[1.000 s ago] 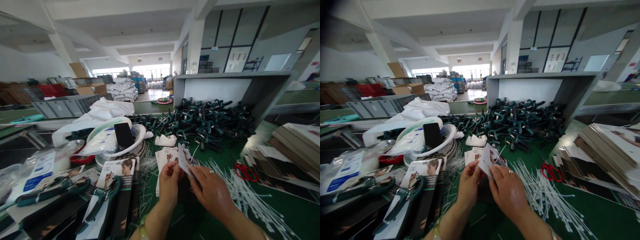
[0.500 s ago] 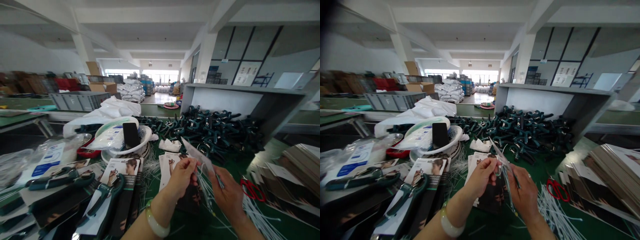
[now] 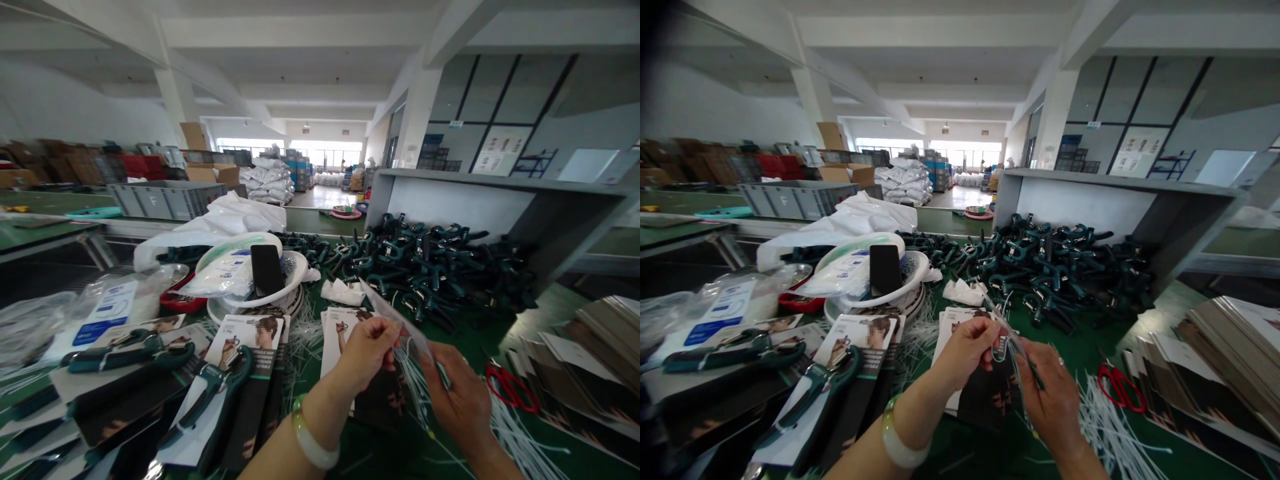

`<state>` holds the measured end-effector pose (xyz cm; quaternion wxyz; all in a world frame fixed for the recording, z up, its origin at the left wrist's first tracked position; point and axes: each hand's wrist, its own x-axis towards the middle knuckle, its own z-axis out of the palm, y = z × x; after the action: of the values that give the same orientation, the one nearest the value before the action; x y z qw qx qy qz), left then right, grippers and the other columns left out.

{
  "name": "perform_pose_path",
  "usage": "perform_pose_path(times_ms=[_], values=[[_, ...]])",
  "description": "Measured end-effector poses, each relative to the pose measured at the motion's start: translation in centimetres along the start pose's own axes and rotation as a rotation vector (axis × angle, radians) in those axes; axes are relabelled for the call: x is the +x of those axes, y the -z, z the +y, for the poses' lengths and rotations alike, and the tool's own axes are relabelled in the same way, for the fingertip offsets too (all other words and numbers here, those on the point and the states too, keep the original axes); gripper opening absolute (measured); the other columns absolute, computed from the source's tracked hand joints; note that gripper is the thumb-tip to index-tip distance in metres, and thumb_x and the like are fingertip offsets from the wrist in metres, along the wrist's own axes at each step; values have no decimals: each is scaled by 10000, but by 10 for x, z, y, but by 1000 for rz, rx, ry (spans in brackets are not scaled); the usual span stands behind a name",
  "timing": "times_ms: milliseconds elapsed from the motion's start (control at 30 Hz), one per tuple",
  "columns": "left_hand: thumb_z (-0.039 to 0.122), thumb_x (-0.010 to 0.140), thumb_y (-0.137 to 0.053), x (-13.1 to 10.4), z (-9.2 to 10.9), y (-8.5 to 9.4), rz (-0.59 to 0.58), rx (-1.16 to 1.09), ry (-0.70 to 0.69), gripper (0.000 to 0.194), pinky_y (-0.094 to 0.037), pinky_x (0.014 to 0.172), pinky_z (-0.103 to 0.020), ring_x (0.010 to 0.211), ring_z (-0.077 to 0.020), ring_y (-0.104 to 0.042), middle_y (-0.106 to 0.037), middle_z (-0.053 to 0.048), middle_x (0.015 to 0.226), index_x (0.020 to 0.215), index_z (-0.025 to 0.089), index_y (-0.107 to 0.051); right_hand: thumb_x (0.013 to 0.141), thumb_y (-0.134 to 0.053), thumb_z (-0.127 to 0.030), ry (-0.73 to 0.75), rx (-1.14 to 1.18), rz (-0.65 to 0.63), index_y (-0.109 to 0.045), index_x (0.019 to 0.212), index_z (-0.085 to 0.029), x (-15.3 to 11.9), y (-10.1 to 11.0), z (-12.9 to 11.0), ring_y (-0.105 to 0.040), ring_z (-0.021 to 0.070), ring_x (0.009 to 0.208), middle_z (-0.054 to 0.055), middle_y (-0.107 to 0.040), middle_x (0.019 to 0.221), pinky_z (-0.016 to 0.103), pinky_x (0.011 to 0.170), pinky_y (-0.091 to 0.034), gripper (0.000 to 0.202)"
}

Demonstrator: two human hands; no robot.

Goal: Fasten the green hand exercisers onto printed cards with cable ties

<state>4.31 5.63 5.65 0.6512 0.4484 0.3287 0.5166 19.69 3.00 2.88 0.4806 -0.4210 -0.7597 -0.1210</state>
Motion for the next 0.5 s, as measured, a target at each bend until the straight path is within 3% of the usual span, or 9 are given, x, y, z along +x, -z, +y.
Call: perform_pose_path(times_ms=[233,500], values=[[588,616,-647,-3,-1,6,-41,102,15,447,-375,363,-164,384,-29,-351,-473,57,529,645,156,-537,864,-487,-199,31,21,0,-586,1035,-183,-1,1,-2,-631,187,827,74,-659,904,314,737,-509,199],[531,626,-681,-6,-5,2,116,-46,-73,422,-367,366,-152,383,-25,-374,-521,58,575,752,167,-511,873,-477,-211,94,-23,-40,-581,1056,-172,-1,1,-6,-629,187,848,80,-669,903,312,741,-515,214]])
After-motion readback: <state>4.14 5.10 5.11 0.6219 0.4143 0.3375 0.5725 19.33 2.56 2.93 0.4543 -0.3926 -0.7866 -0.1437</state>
